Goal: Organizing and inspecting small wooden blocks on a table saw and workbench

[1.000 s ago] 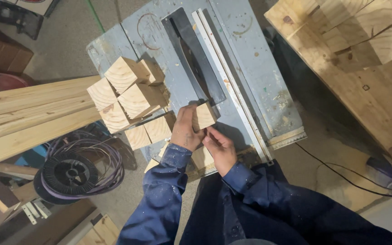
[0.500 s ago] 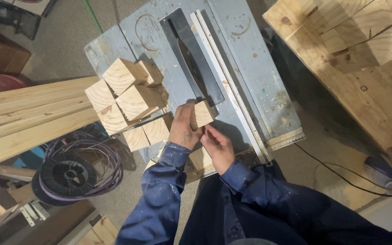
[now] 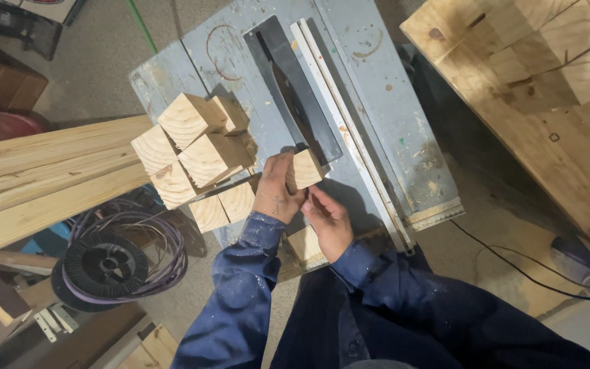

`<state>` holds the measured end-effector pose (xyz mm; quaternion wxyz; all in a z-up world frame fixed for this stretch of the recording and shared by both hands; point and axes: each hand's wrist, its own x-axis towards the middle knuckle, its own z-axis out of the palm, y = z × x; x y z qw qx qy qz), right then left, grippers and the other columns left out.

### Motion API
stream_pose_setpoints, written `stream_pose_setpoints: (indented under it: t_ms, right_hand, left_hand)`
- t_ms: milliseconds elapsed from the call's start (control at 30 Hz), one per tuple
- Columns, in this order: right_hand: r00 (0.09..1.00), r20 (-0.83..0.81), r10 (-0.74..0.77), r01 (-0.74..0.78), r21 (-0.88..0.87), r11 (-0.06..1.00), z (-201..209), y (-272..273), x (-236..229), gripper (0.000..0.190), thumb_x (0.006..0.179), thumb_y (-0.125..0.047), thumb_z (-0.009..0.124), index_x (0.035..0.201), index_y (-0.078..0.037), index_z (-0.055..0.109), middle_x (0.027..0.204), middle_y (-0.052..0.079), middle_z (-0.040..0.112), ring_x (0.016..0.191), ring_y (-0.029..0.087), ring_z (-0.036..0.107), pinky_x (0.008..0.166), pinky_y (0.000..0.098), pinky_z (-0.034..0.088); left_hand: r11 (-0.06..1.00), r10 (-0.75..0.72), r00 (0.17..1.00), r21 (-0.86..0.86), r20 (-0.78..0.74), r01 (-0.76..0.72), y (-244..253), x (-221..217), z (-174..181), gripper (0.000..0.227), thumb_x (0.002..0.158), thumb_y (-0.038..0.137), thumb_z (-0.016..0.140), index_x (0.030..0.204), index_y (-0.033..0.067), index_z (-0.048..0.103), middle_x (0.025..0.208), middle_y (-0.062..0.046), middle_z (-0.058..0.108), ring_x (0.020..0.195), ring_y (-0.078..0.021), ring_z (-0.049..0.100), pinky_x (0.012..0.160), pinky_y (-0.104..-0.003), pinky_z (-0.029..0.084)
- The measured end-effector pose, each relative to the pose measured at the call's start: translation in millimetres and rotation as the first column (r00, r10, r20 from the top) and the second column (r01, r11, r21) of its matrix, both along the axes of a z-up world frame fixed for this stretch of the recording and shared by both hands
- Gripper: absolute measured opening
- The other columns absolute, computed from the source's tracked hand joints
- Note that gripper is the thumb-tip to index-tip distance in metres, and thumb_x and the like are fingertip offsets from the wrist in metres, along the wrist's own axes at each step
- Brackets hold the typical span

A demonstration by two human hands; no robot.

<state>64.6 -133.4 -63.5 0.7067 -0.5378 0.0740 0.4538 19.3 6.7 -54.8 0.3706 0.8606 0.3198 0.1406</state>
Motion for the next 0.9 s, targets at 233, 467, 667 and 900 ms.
stream_pose_setpoints:
  t_ms: [233, 467, 667, 900]
  right_hand:
    - [1.0, 0.014, 0.005, -0.005, -0.002, 1.0, -10, 10, -5, 0.053, 0.092, -0.002, 0.072, 0.142, 0.004, 0.056, 0.132, 0.027, 0.063, 0.123, 0.03, 0.059, 0.102, 0.0408, 0.056]
    - [0.998, 0.049, 0.05, -0.052, 0.05, 0.997, -12, 24, -3, 0.062, 0.091, -0.006, 0.074, 0.149, 0.0, 0.05, 0.142, 0.027, 0.058, 0.132, 0.033, 0.054, 0.108, 0.0423, 0.051]
    - [0.99, 0.046, 0.132, -0.134, 0.062, 0.989, -12, 13, -8, 0.066, 0.089, -0.006, 0.077, 0.149, 0.002, 0.049, 0.144, 0.03, 0.055, 0.133, 0.041, 0.051, 0.109, 0.0473, 0.049]
    - [0.956, -0.008, 0.294, -0.294, 0.041, 0.955, -11, -3, -1, 0.052, 0.082, -0.009, 0.084, 0.132, -0.005, 0.07, 0.125, 0.025, 0.071, 0.115, 0.035, 0.069, 0.097, 0.0441, 0.058]
  left_hand:
    - [1.0, 0.011, 0.999, 0.016, 0.037, -0.011, 8, 3, -3, 0.064, 0.071, 0.008, 0.079, 0.132, 0.0015, 0.061, 0.124, -0.014, 0.059, 0.119, -0.0401, 0.064, 0.102, -0.043, 0.057]
    - [0.999, -0.007, 0.997, 0.039, 0.077, 0.004, 26, 10, -5, 0.065, 0.071, 0.006, 0.076, 0.133, -0.001, 0.062, 0.122, -0.017, 0.06, 0.116, -0.043, 0.064, 0.102, -0.045, 0.056]
    - [1.0, 0.009, 0.997, 0.024, 0.072, -0.011, 41, 11, -24, 0.076, 0.063, 0.003, 0.075, 0.137, -0.0002, 0.06, 0.124, -0.016, 0.059, 0.118, -0.0408, 0.064, 0.104, -0.043, 0.055]
    - [0.996, 0.04, 0.999, 0.079, 0.032, -0.042, 63, 24, -26, 0.078, 0.062, 0.003, 0.075, 0.139, 0.0018, 0.059, 0.122, -0.013, 0.059, 0.118, -0.0379, 0.064, 0.106, -0.041, 0.054]
